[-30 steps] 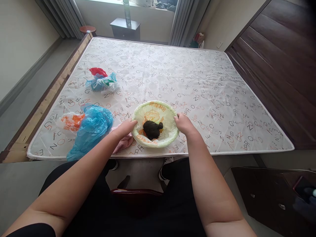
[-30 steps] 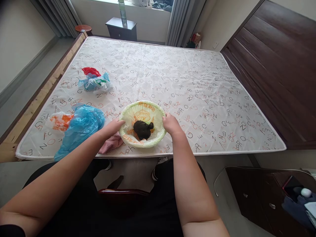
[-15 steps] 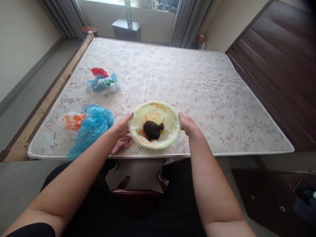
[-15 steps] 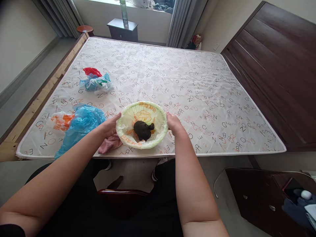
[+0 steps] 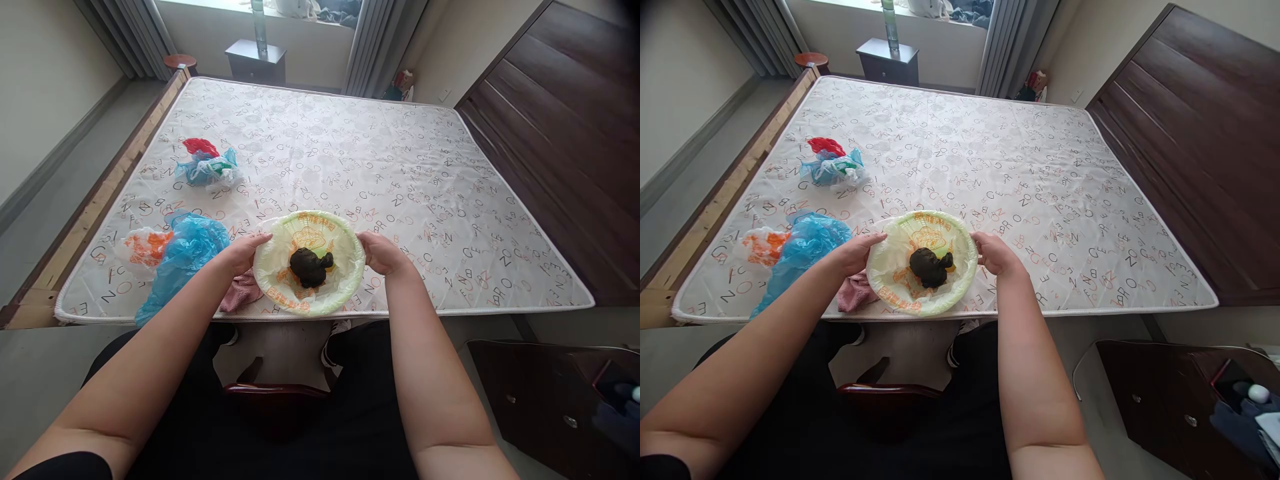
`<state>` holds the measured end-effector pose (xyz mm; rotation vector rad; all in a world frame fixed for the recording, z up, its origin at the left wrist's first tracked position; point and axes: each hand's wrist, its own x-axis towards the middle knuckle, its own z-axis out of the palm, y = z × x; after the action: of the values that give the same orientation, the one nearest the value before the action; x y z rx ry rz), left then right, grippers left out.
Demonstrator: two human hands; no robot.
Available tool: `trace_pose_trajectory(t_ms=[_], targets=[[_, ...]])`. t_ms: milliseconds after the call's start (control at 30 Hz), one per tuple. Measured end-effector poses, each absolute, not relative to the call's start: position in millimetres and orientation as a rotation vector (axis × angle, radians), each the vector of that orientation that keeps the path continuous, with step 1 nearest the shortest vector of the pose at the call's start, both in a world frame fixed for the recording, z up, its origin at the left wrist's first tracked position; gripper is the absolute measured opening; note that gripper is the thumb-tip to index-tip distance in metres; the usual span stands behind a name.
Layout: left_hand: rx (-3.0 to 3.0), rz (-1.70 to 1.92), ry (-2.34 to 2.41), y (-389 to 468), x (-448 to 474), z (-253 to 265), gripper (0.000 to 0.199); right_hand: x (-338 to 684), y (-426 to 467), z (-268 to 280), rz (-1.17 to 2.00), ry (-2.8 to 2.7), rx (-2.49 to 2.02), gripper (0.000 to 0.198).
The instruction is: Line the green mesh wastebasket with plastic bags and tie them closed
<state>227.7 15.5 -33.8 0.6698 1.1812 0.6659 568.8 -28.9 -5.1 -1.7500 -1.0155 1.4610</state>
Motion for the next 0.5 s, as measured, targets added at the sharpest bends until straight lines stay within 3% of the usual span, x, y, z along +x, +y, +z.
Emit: trace_pose_trajectory(t_ms=[100,500], targets=[[0.668,0.707,1.157,15.5,227.5,-32.5,0.035,570.1,-29.5,1.3,1.600,-0.804,-1.651,0.016],[0.968,0.969,1.428,16.5,231.4,-33.2,0.059,574.7,-26.0,-2.6,1.469,-0.910,-1.666,0.032]])
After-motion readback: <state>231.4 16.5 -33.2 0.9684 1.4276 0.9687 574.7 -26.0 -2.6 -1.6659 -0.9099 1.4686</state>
